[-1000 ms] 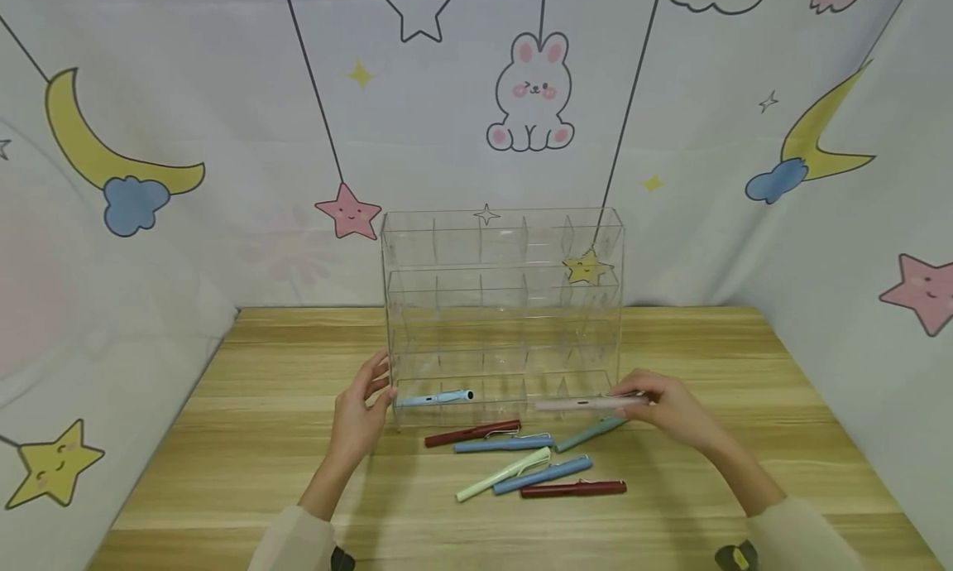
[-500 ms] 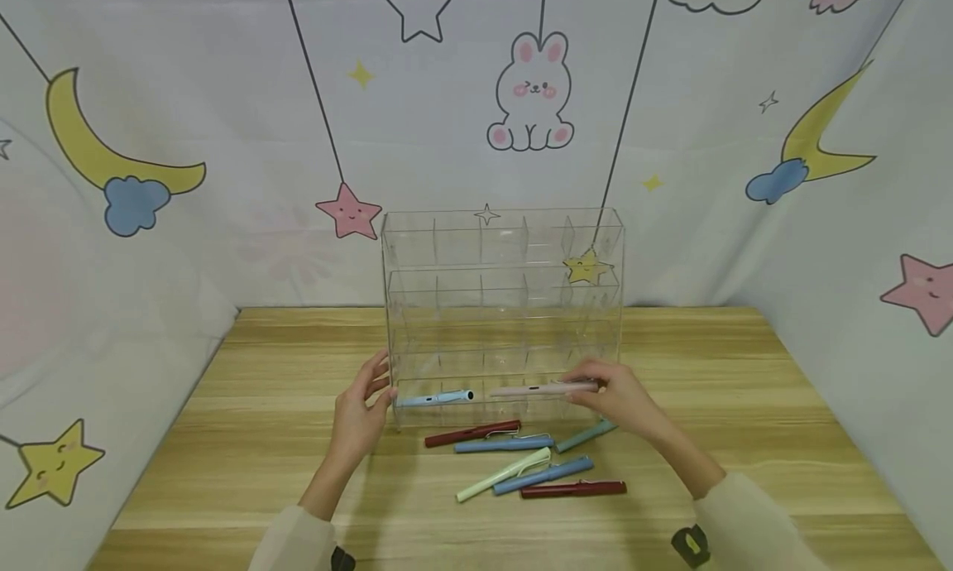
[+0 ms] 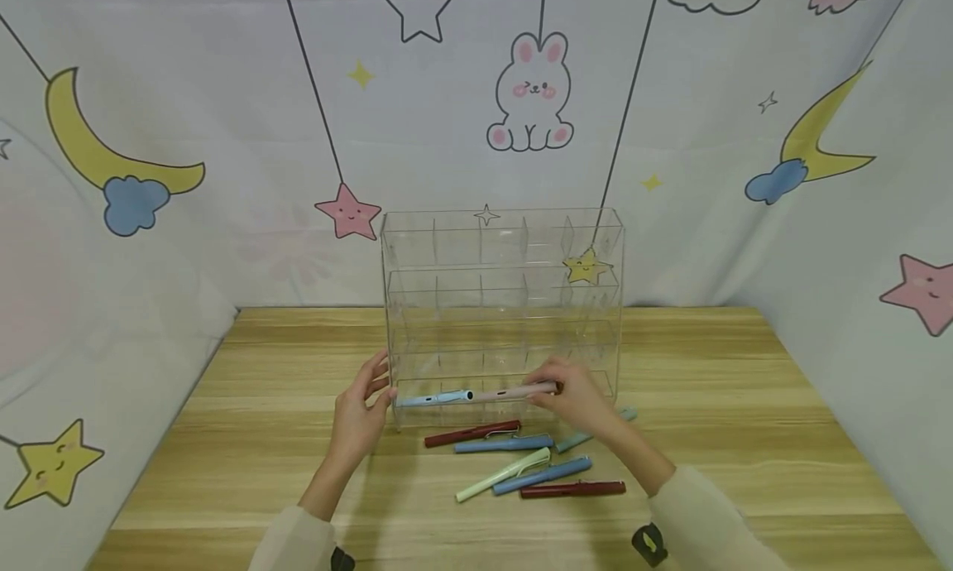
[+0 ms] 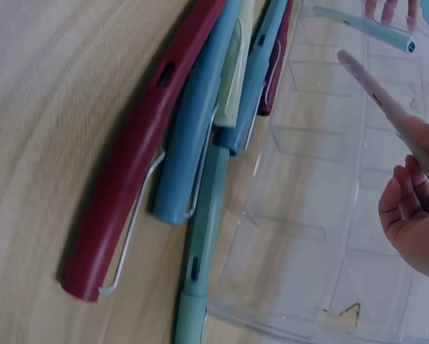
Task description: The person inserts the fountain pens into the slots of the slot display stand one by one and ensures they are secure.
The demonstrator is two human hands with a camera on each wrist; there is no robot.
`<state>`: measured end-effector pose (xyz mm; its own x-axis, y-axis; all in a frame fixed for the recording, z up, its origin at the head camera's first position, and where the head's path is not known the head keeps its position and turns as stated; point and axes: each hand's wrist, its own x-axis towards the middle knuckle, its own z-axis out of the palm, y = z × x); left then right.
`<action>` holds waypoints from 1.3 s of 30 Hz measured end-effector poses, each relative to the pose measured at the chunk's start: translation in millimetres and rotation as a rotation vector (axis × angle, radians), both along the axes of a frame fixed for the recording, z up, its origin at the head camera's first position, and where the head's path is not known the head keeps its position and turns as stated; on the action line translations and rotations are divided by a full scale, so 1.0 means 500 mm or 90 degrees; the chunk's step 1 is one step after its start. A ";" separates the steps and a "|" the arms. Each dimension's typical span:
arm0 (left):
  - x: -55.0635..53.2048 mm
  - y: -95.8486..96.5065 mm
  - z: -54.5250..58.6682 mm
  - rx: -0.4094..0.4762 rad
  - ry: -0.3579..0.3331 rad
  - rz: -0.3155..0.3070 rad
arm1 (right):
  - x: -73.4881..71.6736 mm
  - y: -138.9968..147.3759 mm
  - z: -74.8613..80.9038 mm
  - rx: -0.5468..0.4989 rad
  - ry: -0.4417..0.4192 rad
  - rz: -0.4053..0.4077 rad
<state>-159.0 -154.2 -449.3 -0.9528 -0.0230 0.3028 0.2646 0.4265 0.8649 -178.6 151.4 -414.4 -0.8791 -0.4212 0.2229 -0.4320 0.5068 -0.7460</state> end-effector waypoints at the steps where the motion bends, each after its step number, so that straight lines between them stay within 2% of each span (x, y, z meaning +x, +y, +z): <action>1: 0.000 0.000 0.000 -0.001 0.002 0.000 | 0.001 -0.005 -0.002 -0.002 -0.002 -0.003; 6: 0.000 0.001 0.000 -0.002 -0.002 0.001 | 0.004 -0.027 -0.016 0.004 0.020 -0.024; 13: 0.000 0.001 0.000 0.001 -0.004 0.004 | 0.005 -0.052 -0.032 -0.044 -0.016 -0.012; 23: 0.003 0.002 0.003 -0.001 -0.019 0.000 | 0.004 -0.076 -0.040 -0.047 -0.001 -0.017; 32: 0.001 0.002 -0.001 0.002 -0.005 0.005 | 0.006 -0.062 -0.039 -0.077 -0.015 -0.004; 39: 0.002 0.003 0.001 0.004 -0.015 0.004 | 0.010 -0.039 -0.031 -0.067 -0.027 -0.046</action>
